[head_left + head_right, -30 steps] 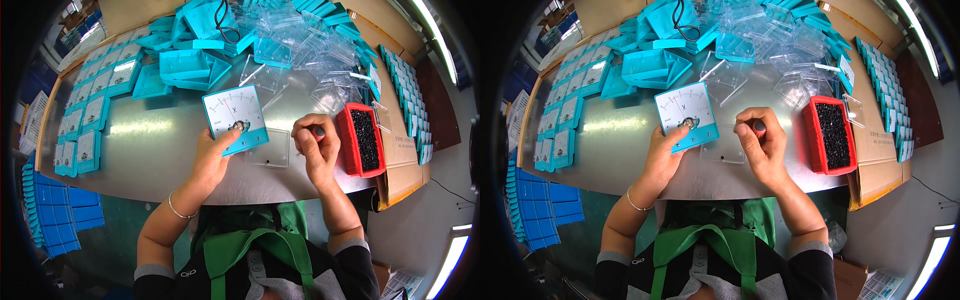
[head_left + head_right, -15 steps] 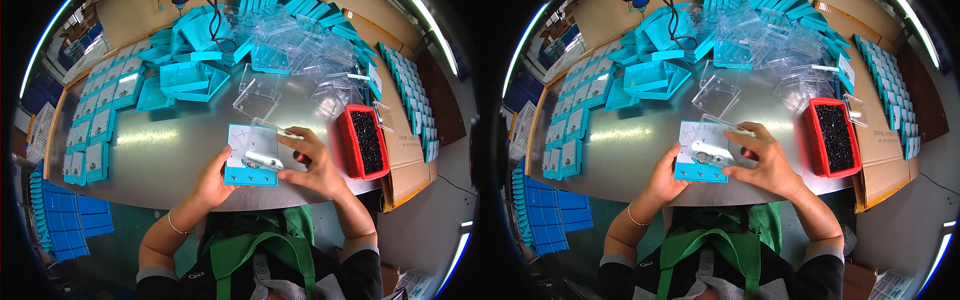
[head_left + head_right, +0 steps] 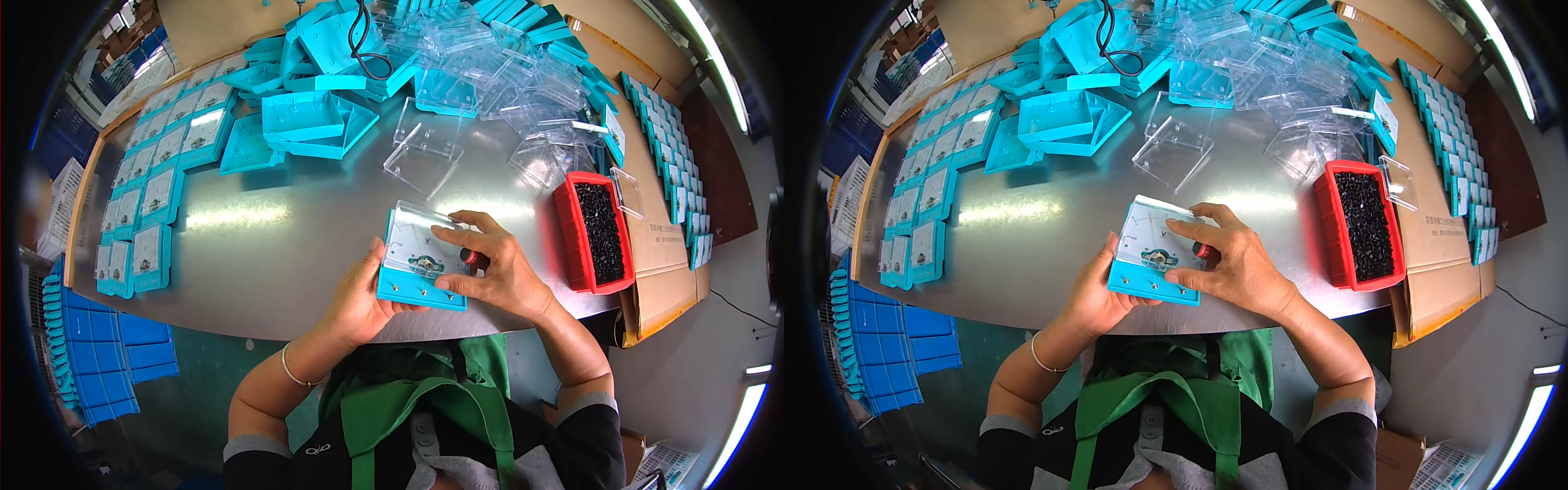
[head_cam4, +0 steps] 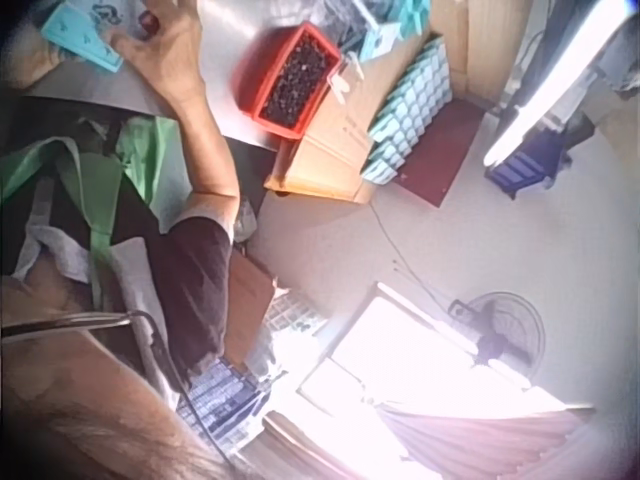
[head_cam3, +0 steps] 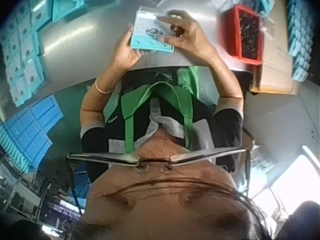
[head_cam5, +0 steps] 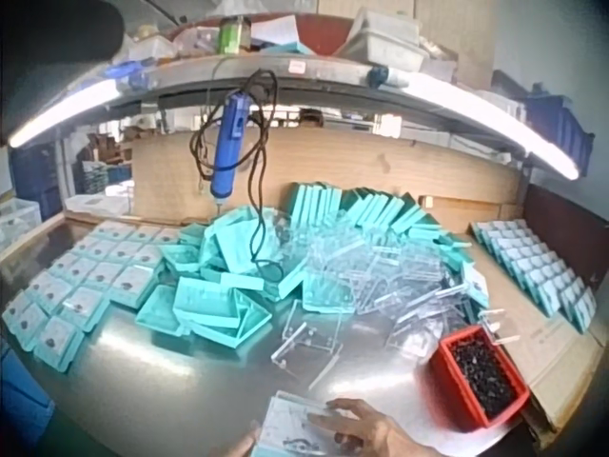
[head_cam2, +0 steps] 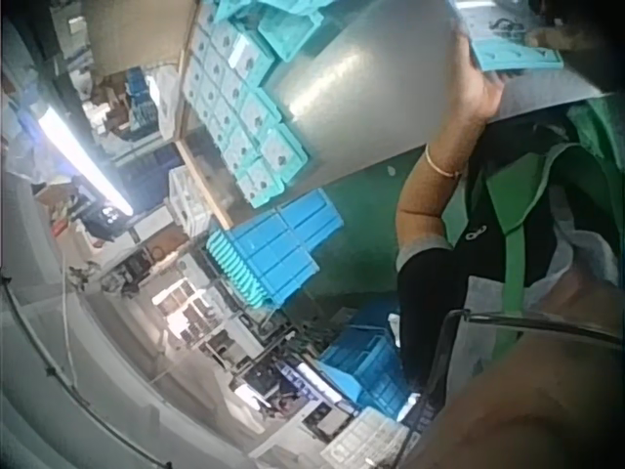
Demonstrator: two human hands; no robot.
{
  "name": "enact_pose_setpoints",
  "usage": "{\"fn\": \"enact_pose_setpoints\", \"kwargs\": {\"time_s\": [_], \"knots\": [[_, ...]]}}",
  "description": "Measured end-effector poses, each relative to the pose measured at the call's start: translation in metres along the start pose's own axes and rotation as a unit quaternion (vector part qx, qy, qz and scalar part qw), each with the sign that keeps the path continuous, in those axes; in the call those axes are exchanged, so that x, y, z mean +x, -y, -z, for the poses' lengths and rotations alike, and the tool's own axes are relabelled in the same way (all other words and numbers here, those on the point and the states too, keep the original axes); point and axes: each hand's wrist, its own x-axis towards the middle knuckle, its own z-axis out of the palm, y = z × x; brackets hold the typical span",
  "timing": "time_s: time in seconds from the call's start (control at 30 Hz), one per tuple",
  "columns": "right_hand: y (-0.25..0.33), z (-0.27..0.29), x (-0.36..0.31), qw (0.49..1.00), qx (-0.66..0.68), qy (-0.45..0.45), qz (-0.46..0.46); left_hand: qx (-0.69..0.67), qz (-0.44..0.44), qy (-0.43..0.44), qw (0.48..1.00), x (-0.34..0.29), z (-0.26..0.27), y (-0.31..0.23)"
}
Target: The person assembles small teal-colored electronic devices at a workstation. They use a screwdriver to tighten screws on the internal mechanism, place a clear plastic cover over the face, and then close the teal casing. The completed units are stacked on the table.
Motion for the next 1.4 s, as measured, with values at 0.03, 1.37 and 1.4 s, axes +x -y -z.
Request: {"fn": "enact_pose_setpoints", "kwargs": {"time_s": [0.03,1.37,1.4], "knots": [[0.001,-0.001,-0.002,1.000,0.003,0.002,0.003,0.002,-0.010,-0.007,1.000,0.000,-0.002,0.001],[0.003,-0.016,-0.005,0.780,0.601,0.084,-0.153,0.083,-0.133,0.013,0.988,-0.019,-0.019,-0.022],[0.004,-0.023,-0.004,0.789,0.584,0.012,-0.191,0.075,-0.139,0.014,0.987,-0.019,-0.019,-0.021]]}}
